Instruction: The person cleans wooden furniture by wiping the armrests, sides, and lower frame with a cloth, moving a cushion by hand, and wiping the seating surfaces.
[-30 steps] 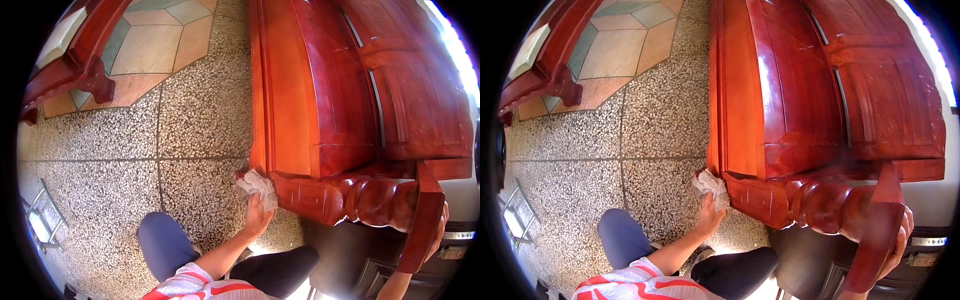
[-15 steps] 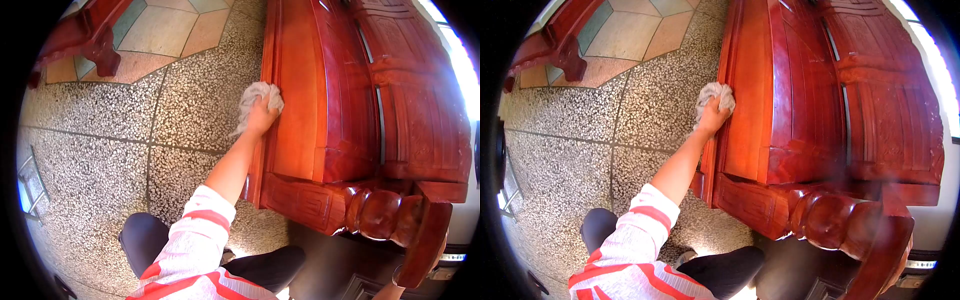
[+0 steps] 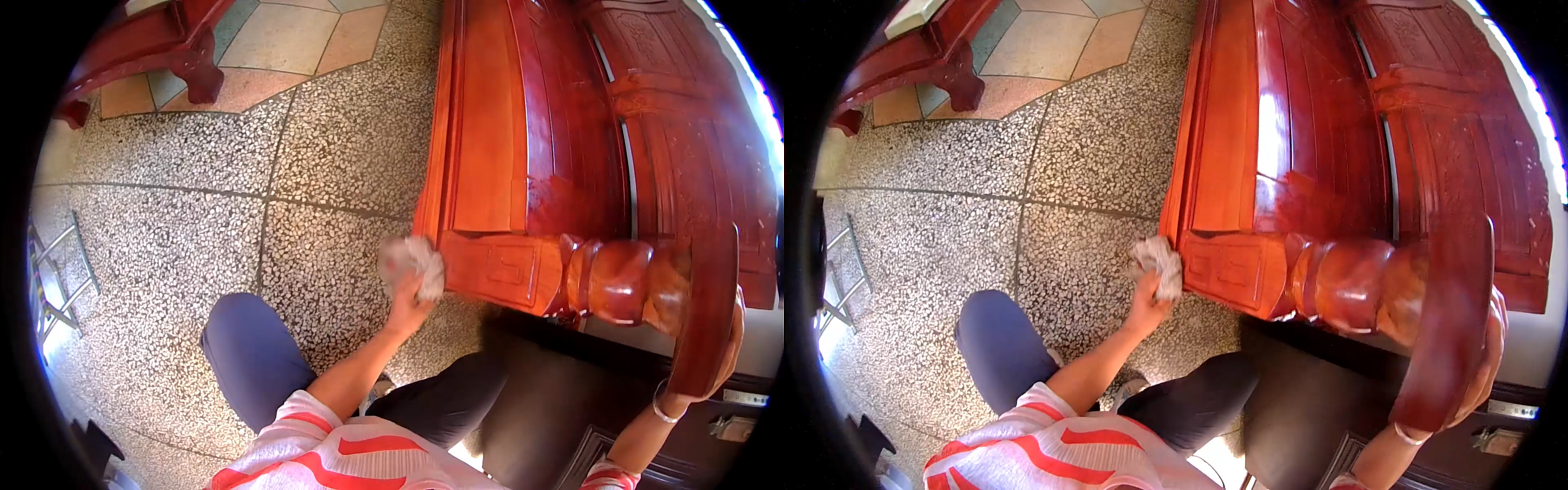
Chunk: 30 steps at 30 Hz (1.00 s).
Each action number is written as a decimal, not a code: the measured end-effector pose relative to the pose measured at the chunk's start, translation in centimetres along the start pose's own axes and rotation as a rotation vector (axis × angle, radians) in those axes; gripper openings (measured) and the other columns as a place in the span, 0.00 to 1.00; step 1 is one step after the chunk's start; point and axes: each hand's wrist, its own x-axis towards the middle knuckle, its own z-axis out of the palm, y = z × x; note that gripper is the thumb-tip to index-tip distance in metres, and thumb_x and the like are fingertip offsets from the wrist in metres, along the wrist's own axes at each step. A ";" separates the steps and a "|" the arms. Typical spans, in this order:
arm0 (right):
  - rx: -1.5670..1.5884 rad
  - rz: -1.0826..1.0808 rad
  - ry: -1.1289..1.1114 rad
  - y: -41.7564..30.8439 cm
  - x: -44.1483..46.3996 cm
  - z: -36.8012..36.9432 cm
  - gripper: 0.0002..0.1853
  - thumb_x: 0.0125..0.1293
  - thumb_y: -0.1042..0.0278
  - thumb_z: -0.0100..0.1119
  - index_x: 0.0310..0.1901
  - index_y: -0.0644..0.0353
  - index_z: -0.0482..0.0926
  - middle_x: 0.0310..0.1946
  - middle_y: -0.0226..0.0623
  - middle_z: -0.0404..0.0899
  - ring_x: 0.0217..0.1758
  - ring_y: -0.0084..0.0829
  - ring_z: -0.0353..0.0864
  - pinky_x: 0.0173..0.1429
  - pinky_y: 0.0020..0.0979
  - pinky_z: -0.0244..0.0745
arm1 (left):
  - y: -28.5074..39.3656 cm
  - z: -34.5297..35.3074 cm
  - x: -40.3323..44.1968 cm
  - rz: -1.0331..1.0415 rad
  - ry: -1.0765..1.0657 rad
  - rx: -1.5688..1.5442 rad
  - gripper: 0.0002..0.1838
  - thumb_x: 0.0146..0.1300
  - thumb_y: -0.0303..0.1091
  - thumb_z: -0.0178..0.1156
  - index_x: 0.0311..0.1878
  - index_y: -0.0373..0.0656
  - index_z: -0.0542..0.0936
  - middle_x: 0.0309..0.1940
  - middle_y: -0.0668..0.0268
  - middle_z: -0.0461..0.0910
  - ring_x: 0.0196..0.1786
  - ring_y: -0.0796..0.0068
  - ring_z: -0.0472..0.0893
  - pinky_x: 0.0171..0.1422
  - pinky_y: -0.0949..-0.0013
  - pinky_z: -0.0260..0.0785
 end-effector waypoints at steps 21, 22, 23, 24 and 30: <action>-0.942 -0.536 -0.094 2.1 0.9 0.1 0.20 0.44 0.59 0.70 0.36 0.64 0.77 0.33 0.41 0.79 0.35 0.40 0.79 0.42 0.38 0.74 | -2.2 2.9 4.0 -1.072 0.632 -1.671 0.29 0.68 0.54 0.31 0.65 0.48 0.55 0.65 0.62 0.56 0.67 0.60 0.56 0.69 0.56 0.49; -0.910 -0.525 -0.084 2.0 1.0 0.2 0.20 0.44 0.59 0.70 0.36 0.64 0.77 0.33 0.41 0.79 0.35 0.40 0.79 0.42 0.38 0.74 | -2.4 3.5 3.8 -1.069 0.630 -1.712 0.28 0.68 0.54 0.31 0.64 0.47 0.56 0.64 0.62 0.56 0.67 0.60 0.56 0.69 0.56 0.49; -0.882 -0.513 -0.074 1.9 1.1 0.2 0.20 0.44 0.59 0.70 0.36 0.64 0.77 0.33 0.41 0.79 0.35 0.40 0.79 0.41 0.37 0.74 | -2.5 4.1 3.5 -1.082 0.617 -1.717 0.27 0.68 0.53 0.32 0.63 0.46 0.58 0.64 0.62 0.57 0.66 0.61 0.57 0.68 0.57 0.51; -0.857 -0.505 -0.064 1.8 1.1 0.4 0.20 0.44 0.59 0.70 0.36 0.64 0.77 0.33 0.41 0.79 0.34 0.40 0.79 0.41 0.37 0.74 | -2.7 4.7 3.3 -1.096 0.603 -1.721 0.27 0.68 0.53 0.32 0.62 0.46 0.60 0.63 0.62 0.59 0.65 0.61 0.58 0.67 0.58 0.52; -0.728 -0.482 0.029 1.8 1.3 0.4 0.20 0.43 0.60 0.71 0.35 0.63 0.77 0.33 0.40 0.79 0.34 0.39 0.79 0.40 0.36 0.75 | -0.1 3.1 2.4 -1.111 0.331 -1.655 0.24 0.68 0.51 0.37 0.57 0.42 0.63 0.58 0.63 0.64 0.60 0.63 0.64 0.66 0.58 0.52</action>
